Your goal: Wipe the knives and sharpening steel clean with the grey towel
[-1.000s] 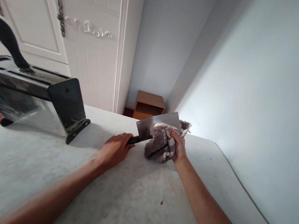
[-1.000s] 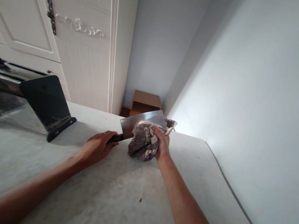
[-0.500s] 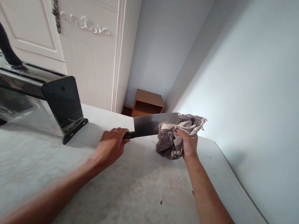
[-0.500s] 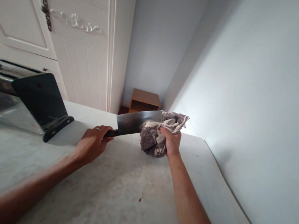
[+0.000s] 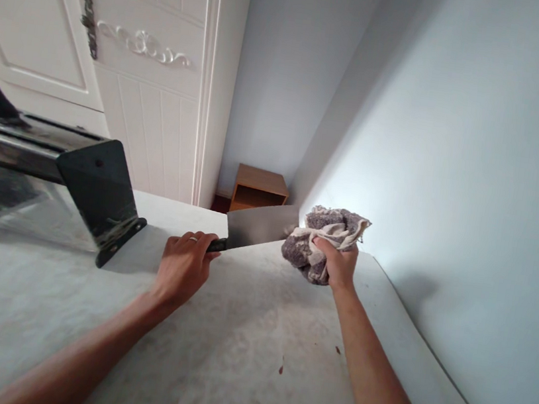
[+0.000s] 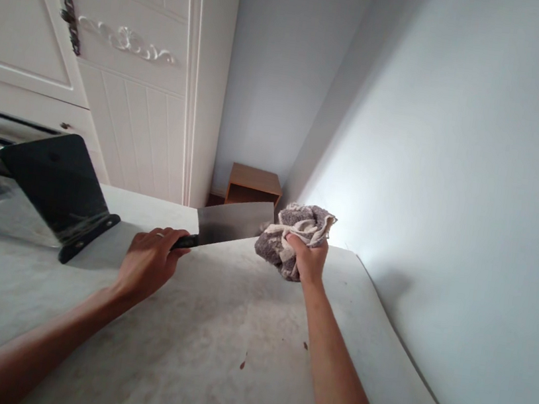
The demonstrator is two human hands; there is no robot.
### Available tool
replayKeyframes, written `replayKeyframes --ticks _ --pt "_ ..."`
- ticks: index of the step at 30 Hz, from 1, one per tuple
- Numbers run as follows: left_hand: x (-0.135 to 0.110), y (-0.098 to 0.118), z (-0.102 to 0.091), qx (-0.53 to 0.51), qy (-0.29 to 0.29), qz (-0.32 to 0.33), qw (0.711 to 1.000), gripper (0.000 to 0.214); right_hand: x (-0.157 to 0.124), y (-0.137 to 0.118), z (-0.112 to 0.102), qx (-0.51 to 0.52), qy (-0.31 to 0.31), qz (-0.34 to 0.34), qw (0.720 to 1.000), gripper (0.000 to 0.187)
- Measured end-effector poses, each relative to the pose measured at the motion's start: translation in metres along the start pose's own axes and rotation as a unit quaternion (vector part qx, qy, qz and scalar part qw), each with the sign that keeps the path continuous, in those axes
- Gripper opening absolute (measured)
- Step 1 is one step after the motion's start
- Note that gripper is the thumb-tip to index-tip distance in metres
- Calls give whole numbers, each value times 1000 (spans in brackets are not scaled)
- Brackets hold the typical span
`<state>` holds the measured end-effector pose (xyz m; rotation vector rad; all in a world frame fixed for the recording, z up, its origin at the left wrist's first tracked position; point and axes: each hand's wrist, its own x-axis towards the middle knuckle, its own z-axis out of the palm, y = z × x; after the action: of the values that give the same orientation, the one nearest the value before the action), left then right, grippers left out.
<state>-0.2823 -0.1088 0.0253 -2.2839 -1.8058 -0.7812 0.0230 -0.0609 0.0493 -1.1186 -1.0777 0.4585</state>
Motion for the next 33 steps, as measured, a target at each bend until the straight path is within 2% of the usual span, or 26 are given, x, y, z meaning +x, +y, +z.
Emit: replayKeyframes --ticks 3,6,9,14,19,29,33 --pt "0 1 -3 4 9 37 999 25 -3 -2 -3 22 -138 45 989 31" --pt "-1 2 -5 6 27 58 998 25 -5 -2 -5 24 -176 57 983 30" --pt "-2 4 -6 4 39 62 997 26 -7 0 -4 25 -170 59 983 28" --pt "-6 8 -4 -6 23 47 999 26 -13 10 3 11 -113 25 993 28" --pt "-8 10 -1 -8 10 16 1000 28 -17 18 7 14 -75 37 996 30" --pt "-9 13 3 -71 -9 -71 995 30 -21 12 9 15 -73 32 997 25" --pt "-9 15 5 -131 -14 -136 982 32 -21 12 7 36 -76 46 995 26"
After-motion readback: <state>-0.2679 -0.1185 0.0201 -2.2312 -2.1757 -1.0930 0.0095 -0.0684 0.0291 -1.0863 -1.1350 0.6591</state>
